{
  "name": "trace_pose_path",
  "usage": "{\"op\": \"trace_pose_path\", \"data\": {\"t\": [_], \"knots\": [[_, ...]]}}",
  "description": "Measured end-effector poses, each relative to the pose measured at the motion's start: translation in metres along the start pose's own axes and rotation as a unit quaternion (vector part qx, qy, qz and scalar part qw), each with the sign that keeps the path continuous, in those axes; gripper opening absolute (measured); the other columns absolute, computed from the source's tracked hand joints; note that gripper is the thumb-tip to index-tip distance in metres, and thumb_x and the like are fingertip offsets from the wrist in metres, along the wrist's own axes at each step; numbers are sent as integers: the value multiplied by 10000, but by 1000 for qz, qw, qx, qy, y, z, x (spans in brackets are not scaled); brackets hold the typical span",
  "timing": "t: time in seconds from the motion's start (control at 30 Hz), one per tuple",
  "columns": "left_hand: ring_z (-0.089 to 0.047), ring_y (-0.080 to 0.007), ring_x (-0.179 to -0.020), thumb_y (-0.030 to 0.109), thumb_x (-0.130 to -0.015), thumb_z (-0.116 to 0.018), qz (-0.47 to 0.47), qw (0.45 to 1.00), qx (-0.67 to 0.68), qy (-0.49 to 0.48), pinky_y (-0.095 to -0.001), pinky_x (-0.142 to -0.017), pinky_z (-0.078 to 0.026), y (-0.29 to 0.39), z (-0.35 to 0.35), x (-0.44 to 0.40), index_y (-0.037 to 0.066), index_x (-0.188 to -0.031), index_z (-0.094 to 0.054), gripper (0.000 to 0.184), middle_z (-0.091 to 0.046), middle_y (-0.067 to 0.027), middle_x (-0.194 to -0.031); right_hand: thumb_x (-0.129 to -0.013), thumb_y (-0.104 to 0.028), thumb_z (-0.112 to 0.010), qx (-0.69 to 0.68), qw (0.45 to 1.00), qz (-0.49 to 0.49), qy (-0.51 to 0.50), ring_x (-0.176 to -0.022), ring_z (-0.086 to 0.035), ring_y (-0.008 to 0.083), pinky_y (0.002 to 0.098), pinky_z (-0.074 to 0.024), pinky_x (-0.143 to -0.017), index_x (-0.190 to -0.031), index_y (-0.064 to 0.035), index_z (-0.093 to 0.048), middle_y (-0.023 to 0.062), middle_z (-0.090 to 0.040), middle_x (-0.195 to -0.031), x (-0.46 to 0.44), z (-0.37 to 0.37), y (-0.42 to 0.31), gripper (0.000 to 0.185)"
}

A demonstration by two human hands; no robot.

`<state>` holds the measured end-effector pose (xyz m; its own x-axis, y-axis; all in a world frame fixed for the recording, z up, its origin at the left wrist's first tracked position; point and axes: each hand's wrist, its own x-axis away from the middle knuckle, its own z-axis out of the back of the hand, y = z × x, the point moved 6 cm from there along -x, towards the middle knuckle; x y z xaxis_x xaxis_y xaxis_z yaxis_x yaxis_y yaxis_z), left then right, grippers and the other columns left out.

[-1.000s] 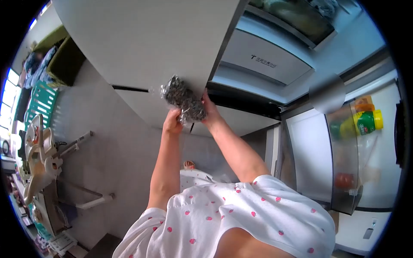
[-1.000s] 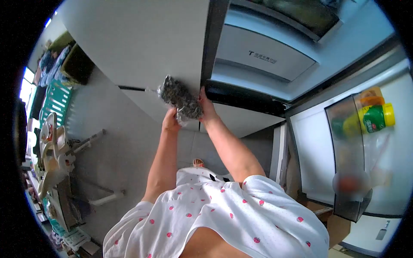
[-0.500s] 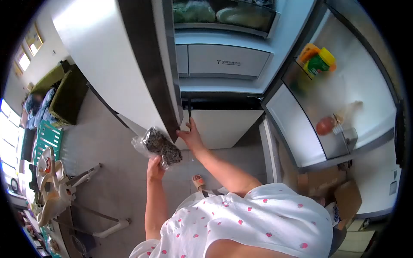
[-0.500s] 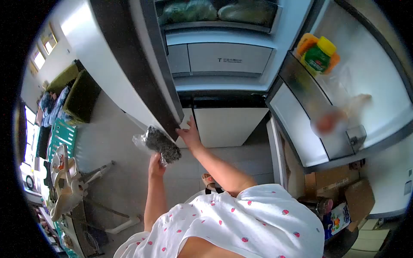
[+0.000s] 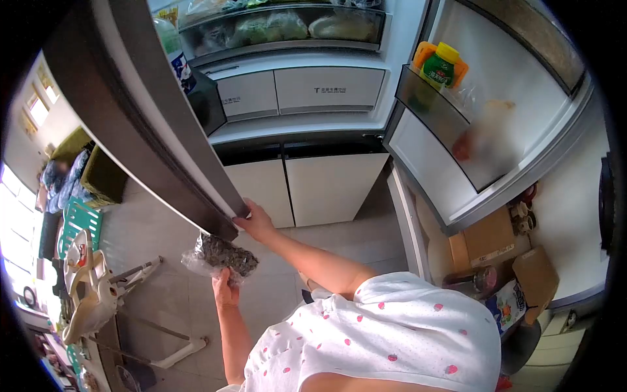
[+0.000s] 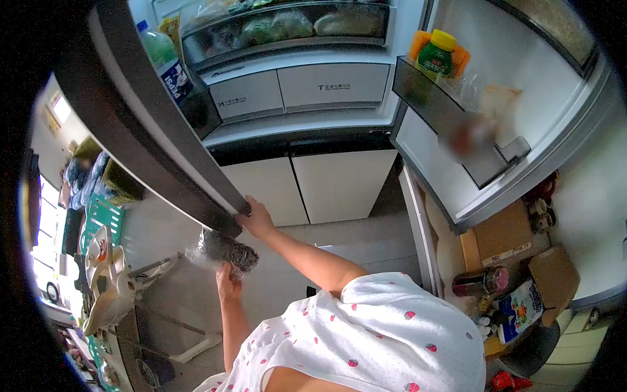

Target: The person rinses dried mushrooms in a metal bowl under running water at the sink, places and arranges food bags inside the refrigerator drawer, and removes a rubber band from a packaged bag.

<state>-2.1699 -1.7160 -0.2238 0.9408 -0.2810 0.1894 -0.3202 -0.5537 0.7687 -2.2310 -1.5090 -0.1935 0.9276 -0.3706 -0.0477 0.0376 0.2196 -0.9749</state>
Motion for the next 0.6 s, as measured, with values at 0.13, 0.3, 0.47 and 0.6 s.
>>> {"op": "trace_pose_path", "data": {"t": [0.13,0.3,0.47,0.6], "knots": [[-566,-161,-750,37,-727,-610,16,1000,-25,-6,-286,-657,-467,-3,17,21,28,-971,-551,251,-593,-36,-878,-729,-164,-657,4,998,60,-19,-784,-581,192,303,-463,-711,-1201,-21,-474,109,-600,-970,5,-10,-1,526],[-489,-109,-473,61,-696,-616,101,983,-131,-76,-261,-438,-389,-25,-62,42,55,-691,-560,57,-523,4,-604,-788,-199,-634,-139,980,-87,-112,-816,-575,169,287,-463,-742,-1168,4,-504,92,-599,-975,14,13,2,450],[-528,-138,-653,14,-684,-629,99,984,-102,-107,-276,-582,-434,-34,-136,-23,51,-863,-521,212,-547,-29,-783,-834,-224,-580,-301,948,-105,-21,-708,-571,140,264,-460,-629,-1032,-1,-568,56,-603,-846,-38,79,24,298],[-557,-172,-906,-20,-695,-617,122,984,-89,-98,-296,-779,-454,-32,-199,-89,22,-1105,-476,436,-562,-58,-992,-845,-193,-555,-396,893,-142,161,-725,-592,162,280,-475,-609,-978,-18,-549,80,-611,-836,-87,176,21,219]]}}
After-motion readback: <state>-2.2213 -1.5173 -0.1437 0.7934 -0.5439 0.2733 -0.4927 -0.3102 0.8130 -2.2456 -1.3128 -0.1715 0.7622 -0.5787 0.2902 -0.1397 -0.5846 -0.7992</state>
